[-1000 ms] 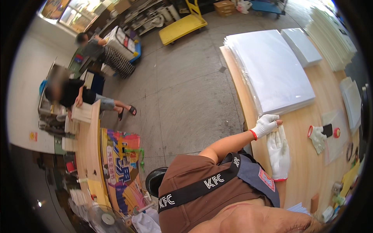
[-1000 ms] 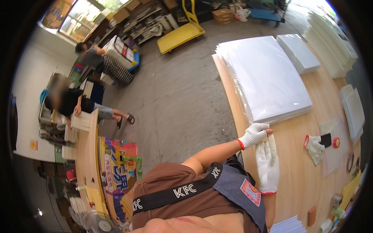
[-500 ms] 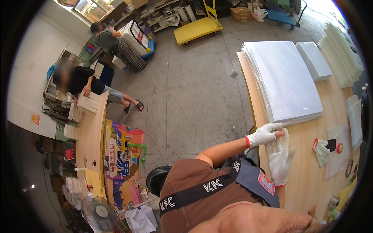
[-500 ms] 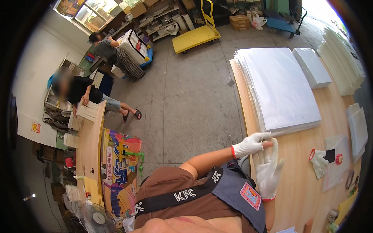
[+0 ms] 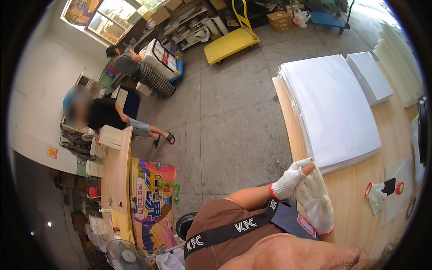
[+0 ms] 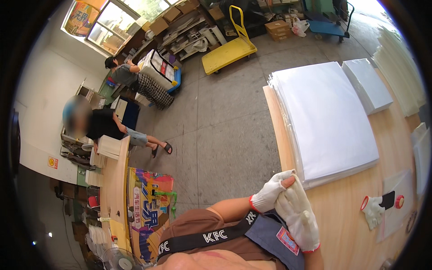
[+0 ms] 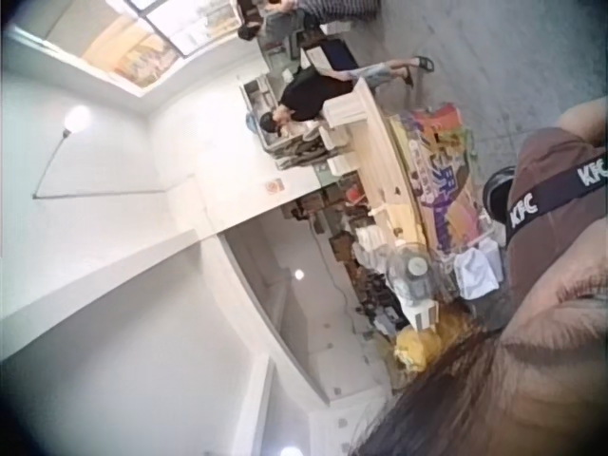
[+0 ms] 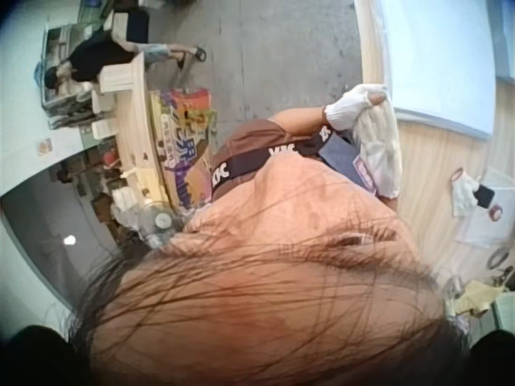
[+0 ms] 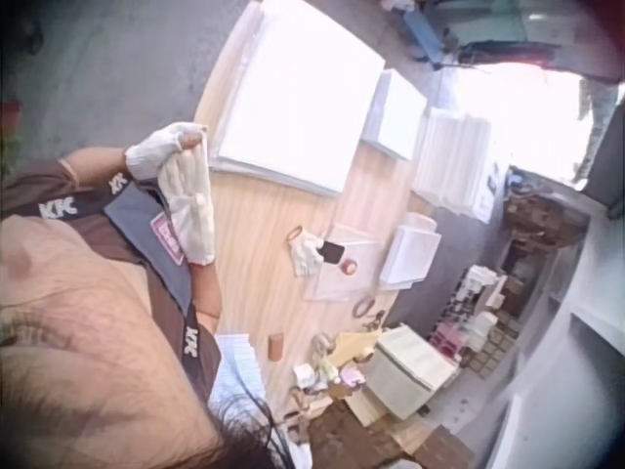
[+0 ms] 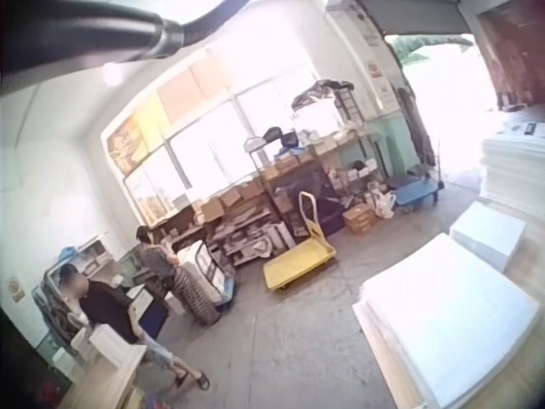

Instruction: The person stacks white paper sheets on a wooden table, aligning them by hand. They then place the stack into a clear plastic bag and seal it. The person also handles a roll of tape and a small orange tool during the process.

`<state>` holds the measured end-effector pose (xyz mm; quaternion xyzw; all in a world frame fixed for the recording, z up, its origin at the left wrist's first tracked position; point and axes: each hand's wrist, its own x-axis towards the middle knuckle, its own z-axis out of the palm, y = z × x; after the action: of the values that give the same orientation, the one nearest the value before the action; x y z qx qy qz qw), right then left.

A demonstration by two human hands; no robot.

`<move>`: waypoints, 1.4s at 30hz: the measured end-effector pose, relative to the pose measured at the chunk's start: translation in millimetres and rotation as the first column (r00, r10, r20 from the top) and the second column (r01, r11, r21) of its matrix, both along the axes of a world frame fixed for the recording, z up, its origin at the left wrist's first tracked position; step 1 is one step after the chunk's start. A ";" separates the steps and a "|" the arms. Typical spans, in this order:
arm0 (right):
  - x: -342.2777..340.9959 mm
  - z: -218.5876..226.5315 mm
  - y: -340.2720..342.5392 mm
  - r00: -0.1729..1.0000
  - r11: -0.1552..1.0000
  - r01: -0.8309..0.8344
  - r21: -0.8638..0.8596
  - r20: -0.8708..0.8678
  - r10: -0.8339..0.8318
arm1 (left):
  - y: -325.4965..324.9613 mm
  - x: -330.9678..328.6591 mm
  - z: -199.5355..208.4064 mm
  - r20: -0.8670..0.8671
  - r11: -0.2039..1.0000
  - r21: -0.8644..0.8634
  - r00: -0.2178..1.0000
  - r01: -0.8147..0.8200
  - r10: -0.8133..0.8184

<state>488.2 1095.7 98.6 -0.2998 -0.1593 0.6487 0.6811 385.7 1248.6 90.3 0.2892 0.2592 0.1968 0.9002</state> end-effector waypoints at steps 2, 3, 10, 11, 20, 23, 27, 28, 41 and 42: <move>19.6 -41.6 -16.4 0.999 0.998 -0.020 -0.057 -0.036 0.018 | 14.7 8.9 21.6 -0.060 0.993 -0.084 0.995 -0.080 0.075; 25.8 -48.9 -17.4 0.998 0.995 -0.036 -0.093 -0.052 0.031 | 29.1 14.5 11.2 0.084 0.995 -0.075 0.994 -0.070 0.077; 68.5 -50.4 -22.4 0.987 0.968 -0.143 -0.208 -0.097 0.125 | 94.9 39.2 -20.1 0.451 0.957 -0.205 0.847 -0.207 0.280; 76.5 -52.3 -37.0 0.982 0.991 -0.106 -0.080 -0.162 0.092 | 105.2 43.9 -20.7 0.505 0.965 -0.183 0.824 -0.189 0.257; 106.9 -35.6 3.7 0.107 0.880 0.438 0.184 0.961 -0.254 | 71.5 87.6 -0.5 0.111 0.756 0.502 0.836 0.420 -0.538; 109.9 -55.8 10.3 0.026 0.969 0.197 0.150 0.987 -0.158 | 51.7 109.6 6.3 0.104 0.552 0.691 0.690 0.468 -0.716; 107.1 -87.0 -53.9 0.508 0.742 0.651 -0.161 0.818 -0.269 | 52.9 119.5 -0.6 0.057 0.485 0.799 0.757 0.356 -0.651; 122.3 -96.8 -76.6 0.391 0.627 0.772 -0.104 0.856 -0.339 | 59.6 116.2 8.0 -0.056 0.489 0.720 0.744 0.491 -0.665; 223.8 -111.0 -304.9 0.104 -0.450 0.770 0.453 0.606 0.789 | 6.9 92.7 -49.4 -0.163 0.644 0.450 0.766 0.619 -0.622; 220.4 -152.6 -338.1 -0.306 -0.181 0.703 0.688 0.522 0.796 | 3.5 89.7 -46.4 -0.163 0.606 0.432 0.719 0.668 -0.676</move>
<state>708.6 757.6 -54.0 0.8789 -0.1022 0.4657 -0.0118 475.4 1252.1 43.9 0.5688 0.0696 -0.0972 0.8138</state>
